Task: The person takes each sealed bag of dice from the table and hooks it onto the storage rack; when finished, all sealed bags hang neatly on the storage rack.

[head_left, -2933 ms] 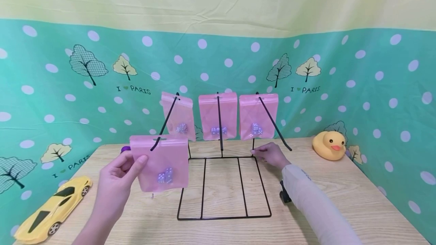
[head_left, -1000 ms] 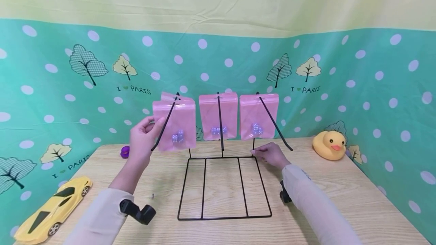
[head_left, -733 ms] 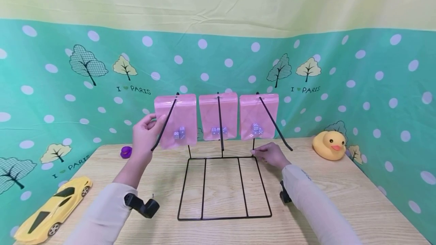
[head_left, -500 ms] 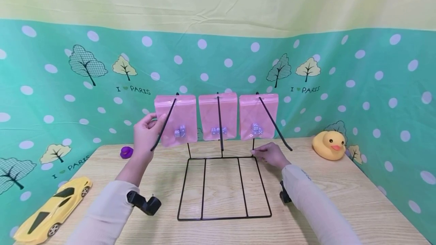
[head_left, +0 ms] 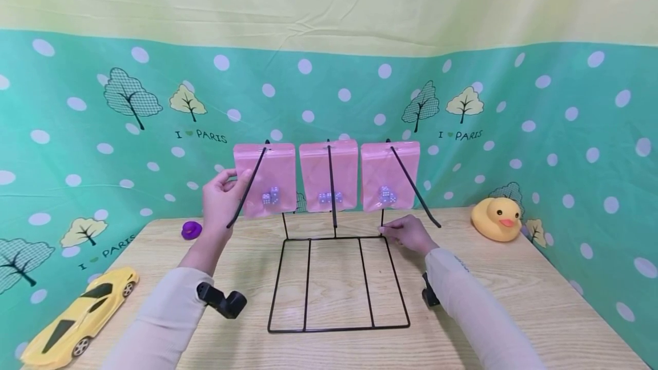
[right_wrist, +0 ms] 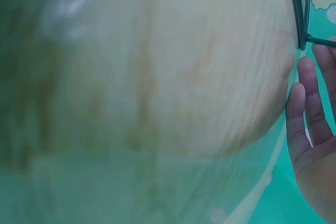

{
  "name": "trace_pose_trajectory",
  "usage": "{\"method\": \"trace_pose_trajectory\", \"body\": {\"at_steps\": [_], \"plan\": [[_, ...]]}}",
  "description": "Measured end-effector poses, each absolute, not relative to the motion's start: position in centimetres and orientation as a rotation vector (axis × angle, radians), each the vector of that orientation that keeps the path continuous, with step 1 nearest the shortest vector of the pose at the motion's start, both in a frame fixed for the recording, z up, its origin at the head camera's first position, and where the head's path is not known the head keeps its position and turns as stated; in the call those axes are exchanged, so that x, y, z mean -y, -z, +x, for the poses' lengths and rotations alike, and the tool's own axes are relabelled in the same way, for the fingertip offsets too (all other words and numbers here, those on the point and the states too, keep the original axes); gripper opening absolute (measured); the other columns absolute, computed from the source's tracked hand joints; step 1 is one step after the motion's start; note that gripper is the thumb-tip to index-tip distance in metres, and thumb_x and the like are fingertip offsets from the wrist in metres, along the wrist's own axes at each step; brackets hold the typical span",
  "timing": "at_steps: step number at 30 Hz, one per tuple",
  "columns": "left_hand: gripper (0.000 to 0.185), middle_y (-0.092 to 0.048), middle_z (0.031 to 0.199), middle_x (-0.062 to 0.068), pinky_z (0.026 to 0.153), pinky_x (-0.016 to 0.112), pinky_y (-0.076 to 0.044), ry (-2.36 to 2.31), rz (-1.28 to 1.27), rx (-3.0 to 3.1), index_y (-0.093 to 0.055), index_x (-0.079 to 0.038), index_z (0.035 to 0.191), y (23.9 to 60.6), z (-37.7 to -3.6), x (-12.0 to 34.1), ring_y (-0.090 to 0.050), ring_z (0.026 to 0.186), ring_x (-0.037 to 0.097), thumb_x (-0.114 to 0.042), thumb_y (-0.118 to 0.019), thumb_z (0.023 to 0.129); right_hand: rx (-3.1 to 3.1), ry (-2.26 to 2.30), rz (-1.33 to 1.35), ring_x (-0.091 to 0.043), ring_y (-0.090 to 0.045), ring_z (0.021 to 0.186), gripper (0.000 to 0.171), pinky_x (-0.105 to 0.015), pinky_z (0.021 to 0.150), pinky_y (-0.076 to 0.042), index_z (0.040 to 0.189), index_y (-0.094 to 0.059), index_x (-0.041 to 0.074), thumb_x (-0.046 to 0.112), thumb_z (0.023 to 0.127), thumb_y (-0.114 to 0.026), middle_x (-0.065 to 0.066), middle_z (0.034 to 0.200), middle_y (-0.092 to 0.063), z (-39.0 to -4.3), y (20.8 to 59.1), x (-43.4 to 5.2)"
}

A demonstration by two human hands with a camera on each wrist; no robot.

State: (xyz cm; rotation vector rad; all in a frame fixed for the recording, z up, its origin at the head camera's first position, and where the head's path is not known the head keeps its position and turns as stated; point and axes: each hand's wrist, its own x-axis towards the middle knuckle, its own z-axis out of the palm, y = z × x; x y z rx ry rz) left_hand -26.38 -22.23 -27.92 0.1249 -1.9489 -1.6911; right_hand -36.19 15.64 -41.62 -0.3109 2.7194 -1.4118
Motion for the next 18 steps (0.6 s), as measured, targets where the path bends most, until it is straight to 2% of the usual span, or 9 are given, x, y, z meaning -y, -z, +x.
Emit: {"method": "trace_pose_trajectory", "body": {"at_steps": [10, 12, 15, 18], "plan": [[0.034, -0.066, 0.063, -0.016, 0.052, 0.019, -0.042, 1.601, 0.093, 1.918, -0.07, -0.004, 0.107, 28.9, -26.4, 22.5, -0.057, 0.059, 0.003, -0.035, -0.075, 0.094, -2.729, 1.382, -0.275, -0.016, -0.061, 0.066, 0.029, -0.029, 0.063, -0.05, 0.112, -0.077, 0.004, 0.027, 0.097, -0.072, -0.007, 0.087, -0.076, -36.3, 41.6, -15.5], [0.033, -0.067, 0.065, -0.017, 0.056, 0.017, -0.045, 1.612, 0.081, 1.916, -0.07, -0.003, 0.109, 28.9, -26.3, 22.5, -0.06, 0.062, 0.003, -0.032, -0.074, 0.095, -2.734, 1.374, -0.26, -0.017, -0.061, 0.066, 0.028, -0.029, 0.063, -0.05, 0.112, -0.077, 0.005, 0.028, 0.096, -0.073, -0.006, 0.088, -0.076, -36.3, 41.6, -15.5], [0.03, -0.069, 0.071, -0.018, 0.068, 0.015, -0.05, 1.647, 0.074, 1.918, -0.068, 0.0, 0.114, 29.1, -26.2, 22.4, -0.065, 0.071, 0.001, -0.024, -0.073, 0.096, -2.743, 1.353, -0.269, -0.017, -0.06, 0.065, 0.027, -0.029, 0.061, -0.05, 0.111, -0.078, 0.004, 0.027, 0.096, -0.073, -0.005, 0.086, -0.076, -36.3, 41.5, -15.4], [0.03, -0.069, 0.076, -0.019, 0.078, 0.014, -0.05, 1.664, 0.08, 1.913, -0.067, 0.003, 0.117, 29.1, -26.2, 22.3, -0.067, 0.077, 0.0, -0.017, -0.073, 0.096, -2.744, 1.336, -0.28, -0.016, -0.057, 0.061, 0.026, -0.028, 0.059, -0.048, 0.11, -0.078, 0.005, 0.025, 0.096, -0.074, -0.005, 0.08, -0.074, -36.2, 41.3, -15.4]]}}
